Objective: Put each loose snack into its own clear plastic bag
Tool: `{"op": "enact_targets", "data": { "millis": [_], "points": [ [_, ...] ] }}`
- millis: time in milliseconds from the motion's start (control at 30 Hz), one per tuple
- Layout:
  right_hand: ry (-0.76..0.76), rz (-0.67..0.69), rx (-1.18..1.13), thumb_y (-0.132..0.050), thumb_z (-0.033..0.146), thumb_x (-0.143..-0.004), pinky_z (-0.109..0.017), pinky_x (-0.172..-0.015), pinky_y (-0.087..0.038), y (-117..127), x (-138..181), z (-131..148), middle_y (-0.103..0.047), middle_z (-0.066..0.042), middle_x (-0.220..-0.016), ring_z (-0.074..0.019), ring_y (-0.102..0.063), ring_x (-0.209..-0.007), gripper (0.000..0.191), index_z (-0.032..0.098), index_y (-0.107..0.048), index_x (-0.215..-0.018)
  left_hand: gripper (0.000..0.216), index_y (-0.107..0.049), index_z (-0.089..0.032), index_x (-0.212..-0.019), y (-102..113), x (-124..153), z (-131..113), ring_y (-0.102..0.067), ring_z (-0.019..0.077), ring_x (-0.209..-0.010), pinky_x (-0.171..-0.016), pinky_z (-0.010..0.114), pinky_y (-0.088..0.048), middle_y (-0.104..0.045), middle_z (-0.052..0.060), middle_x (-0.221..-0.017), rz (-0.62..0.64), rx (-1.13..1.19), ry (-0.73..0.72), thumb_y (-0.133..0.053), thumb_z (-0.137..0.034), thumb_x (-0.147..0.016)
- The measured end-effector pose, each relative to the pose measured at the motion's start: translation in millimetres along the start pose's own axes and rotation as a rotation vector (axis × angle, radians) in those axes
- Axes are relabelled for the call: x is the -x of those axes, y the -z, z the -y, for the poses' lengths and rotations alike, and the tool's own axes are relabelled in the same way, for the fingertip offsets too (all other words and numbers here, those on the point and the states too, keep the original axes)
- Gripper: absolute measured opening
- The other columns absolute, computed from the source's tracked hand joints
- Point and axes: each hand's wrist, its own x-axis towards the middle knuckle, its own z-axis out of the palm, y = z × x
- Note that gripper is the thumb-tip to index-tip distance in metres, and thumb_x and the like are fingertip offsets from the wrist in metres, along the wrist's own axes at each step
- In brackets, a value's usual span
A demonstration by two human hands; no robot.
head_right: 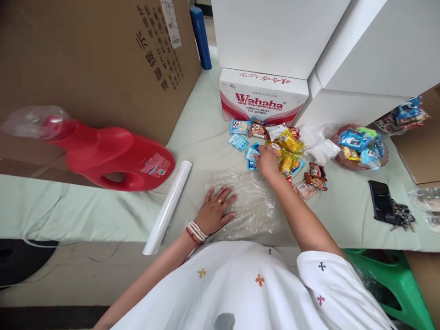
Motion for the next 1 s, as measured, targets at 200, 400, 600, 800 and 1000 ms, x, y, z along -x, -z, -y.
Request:
{"op": "enact_targets", "data": {
  "millis": [200, 400, 600, 800, 1000],
  "points": [
    [0.256, -0.055, -0.378, -0.060, 0.037, -0.096, -0.046, -0.105, -0.047, 45, 36, -14, -0.059, -0.016, -0.137, -0.0318, -0.058, -0.124, 0.060, 0.018, -0.045, -0.150, 0.071, -0.037, -0.023, -0.159, -3, 0, 1, -0.032, 0.0299, -0.155, -0.128, 0.059, -0.010, -0.036, 0.013, -0.167, -0.010, 0.043, 0.012, -0.053, -0.056, -0.098],
    [0.596, 0.404, -0.476, -0.058, 0.026, -0.098, -0.042, -0.104, -0.050, 1, 96, 6, -0.066, -0.012, -0.132, -0.0248, -0.064, -0.118, 0.047, 0.022, -0.057, -0.144, 0.087, -0.024, -0.011, -0.162, -6, -1, 6, -0.034, 0.0329, -0.154, -0.128, 0.058, -0.011, -0.038, 0.022, -0.164, -0.016, 0.113, 0.053, -0.061, -0.049, -0.093],
    [0.618, 0.188, -0.227, -0.060, 0.034, -0.100, -0.058, -0.114, -0.039, -6, 127, 12, -0.052, -0.019, -0.146, -0.0338, -0.046, -0.133, 0.047, 0.021, -0.058, -0.145, 0.079, -0.029, -0.017, -0.161, 17, 35, 18, -0.023, 0.0365, -0.158, -0.127, 0.064, -0.011, -0.036, 0.018, -0.166, -0.113, 0.149, 0.036, -0.058, -0.028, -0.088],
    [0.813, 0.356, -0.327, -0.071, 0.050, -0.091, -0.052, -0.112, -0.043, 23, 185, -37, -0.049, -0.017, -0.149, -0.0320, -0.043, -0.138, 0.067, 0.023, -0.050, -0.149, 0.085, -0.046, -0.020, -0.148, 34, 80, 22, -0.038, 0.0335, -0.151, -0.127, 0.064, -0.015, -0.048, 0.017, -0.158, 0.137, 0.350, -0.270, -0.057, -0.013, -0.064],
    [0.638, 0.290, -0.488, -0.053, 0.029, -0.104, -0.036, -0.084, -0.052, 11, 196, -52, -0.070, -0.010, -0.100, -0.0211, -0.061, -0.092, 0.021, 0.021, -0.072, -0.101, 0.019, -0.071, -0.024, -0.101, 25, 68, 30, -0.056, 0.0285, -0.132, -0.118, 0.055, -0.035, -0.075, 0.009, -0.115, -0.038, 0.368, -0.080, -0.055, -0.021, -0.092]
  ]
}}
